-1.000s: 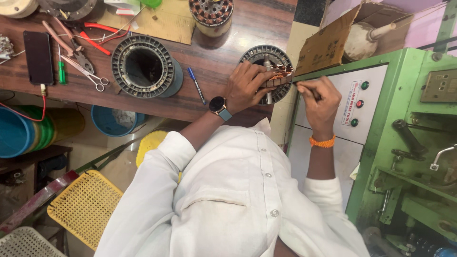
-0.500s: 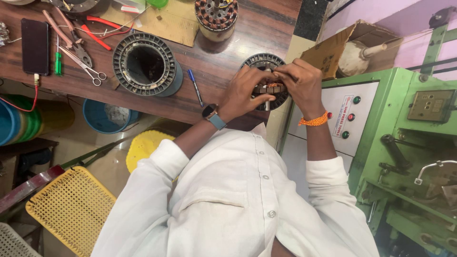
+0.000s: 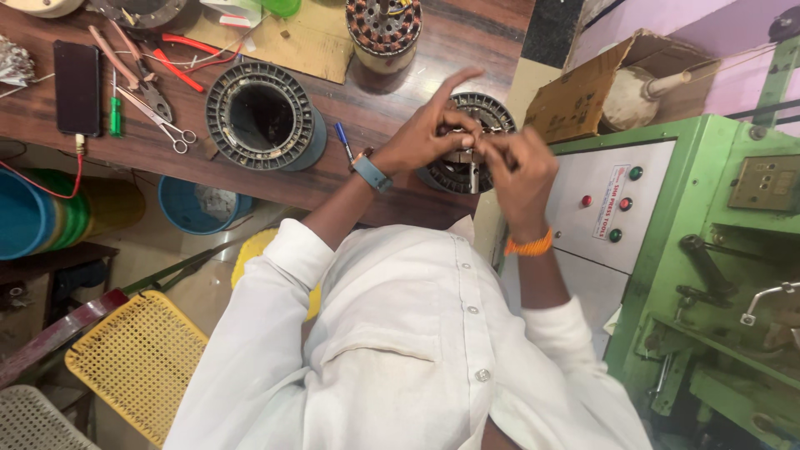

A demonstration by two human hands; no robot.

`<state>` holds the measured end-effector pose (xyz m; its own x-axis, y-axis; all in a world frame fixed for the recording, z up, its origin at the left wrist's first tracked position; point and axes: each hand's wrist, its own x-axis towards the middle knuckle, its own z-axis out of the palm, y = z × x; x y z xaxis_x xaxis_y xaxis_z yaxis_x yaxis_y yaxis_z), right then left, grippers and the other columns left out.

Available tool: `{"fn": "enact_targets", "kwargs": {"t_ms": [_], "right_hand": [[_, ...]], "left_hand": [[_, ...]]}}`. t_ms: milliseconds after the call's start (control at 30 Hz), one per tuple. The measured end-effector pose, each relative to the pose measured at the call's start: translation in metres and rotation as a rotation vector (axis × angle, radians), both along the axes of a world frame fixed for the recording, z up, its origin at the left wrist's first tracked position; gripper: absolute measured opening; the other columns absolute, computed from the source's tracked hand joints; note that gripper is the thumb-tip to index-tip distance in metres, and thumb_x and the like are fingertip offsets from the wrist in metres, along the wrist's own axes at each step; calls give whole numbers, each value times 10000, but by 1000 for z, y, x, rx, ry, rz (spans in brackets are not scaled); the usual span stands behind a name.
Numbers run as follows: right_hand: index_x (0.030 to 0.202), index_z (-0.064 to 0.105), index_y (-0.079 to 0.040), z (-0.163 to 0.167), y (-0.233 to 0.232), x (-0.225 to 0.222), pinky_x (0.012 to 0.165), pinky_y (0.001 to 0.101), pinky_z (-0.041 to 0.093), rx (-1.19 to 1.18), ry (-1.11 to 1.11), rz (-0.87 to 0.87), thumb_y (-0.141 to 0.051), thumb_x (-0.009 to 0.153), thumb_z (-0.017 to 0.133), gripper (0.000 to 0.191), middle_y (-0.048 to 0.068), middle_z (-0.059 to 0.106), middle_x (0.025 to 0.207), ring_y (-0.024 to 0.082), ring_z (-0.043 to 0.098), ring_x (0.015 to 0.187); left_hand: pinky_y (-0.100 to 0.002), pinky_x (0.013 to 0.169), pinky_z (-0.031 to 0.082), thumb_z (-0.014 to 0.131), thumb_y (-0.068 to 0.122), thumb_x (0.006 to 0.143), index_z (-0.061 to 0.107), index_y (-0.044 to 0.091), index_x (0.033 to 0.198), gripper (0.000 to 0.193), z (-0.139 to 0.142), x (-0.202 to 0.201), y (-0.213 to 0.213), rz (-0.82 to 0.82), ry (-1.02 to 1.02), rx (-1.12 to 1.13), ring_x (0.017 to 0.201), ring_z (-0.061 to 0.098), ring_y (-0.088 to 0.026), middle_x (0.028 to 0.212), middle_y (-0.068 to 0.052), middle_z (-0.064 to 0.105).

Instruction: The person works on a copper motor armature set in a ring holder on the workbench, using both hands to press, tuck and reposition the copper windings around the armature, turning the armature as they work. They continue adjusting the windings throughout the episode.

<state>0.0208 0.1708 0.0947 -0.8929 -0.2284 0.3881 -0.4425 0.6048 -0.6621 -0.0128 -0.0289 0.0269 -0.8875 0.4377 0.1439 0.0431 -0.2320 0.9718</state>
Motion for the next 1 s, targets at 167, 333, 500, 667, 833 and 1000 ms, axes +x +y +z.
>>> {"fn": "enact_targets", "kwargs": {"t_ms": [167, 333, 500, 667, 833, 1000], "right_hand": [[928, 747, -2, -28, -5, 44, 556, 293, 353, -104, -162, -77, -81, 910, 820, 109, 62, 576, 721, 122, 466, 597], [949, 727, 2, -66, 11, 49, 588, 242, 358, -427, -446, -129, -127, 984, 756, 137, -33, 626, 787, 39, 473, 679], [944, 723, 15, -93, 21, 58, 543, 227, 329, -557, -615, -167, -157, 970, 755, 177, -55, 572, 723, 39, 428, 619], [1048, 770, -13, -90, 38, 63, 623, 237, 362, -385, -496, -84, -135, 1005, 722, 138, -37, 567, 781, 55, 466, 708], [1043, 766, -28, -47, 61, 38, 657, 259, 392, -212, -239, -86, -76, 964, 759, 93, 9, 585, 868, 94, 502, 759], [1020, 784, -1, -8, 51, 2, 578, 277, 350, 1, -81, -46, -42, 907, 843, 134, 64, 571, 765, 135, 476, 642]], "left_hand": [[-398, 1088, 552, 731, 44, 958, 278, 185, 1607, 804, 7, 1, -14, 43, 310, -268, 1167, 753, -206, 1117, -81, 790], [-387, 1029, 603, 749, 173, 958, 369, 197, 1578, 727, 23, 9, -14, 76, 411, -326, 1159, 748, -232, 1213, -101, 724], [-413, 814, 513, 834, 466, 869, 407, 201, 1534, 833, 21, 25, 6, 168, 553, -599, 928, 595, -247, 997, -56, 607], [-420, 853, 494, 837, 279, 831, 450, 184, 1499, 778, -9, 35, 27, 414, 713, -613, 1002, 535, -259, 1110, -52, 569], [-412, 913, 477, 818, 88, 822, 594, 166, 1298, 532, -37, 35, 37, 526, 762, -564, 1040, 551, -251, 1142, -23, 585], [-405, 880, 464, 834, 90, 815, 645, 134, 1247, 474, -43, 36, 41, 541, 745, -521, 1016, 551, -260, 1134, -31, 591]]}}
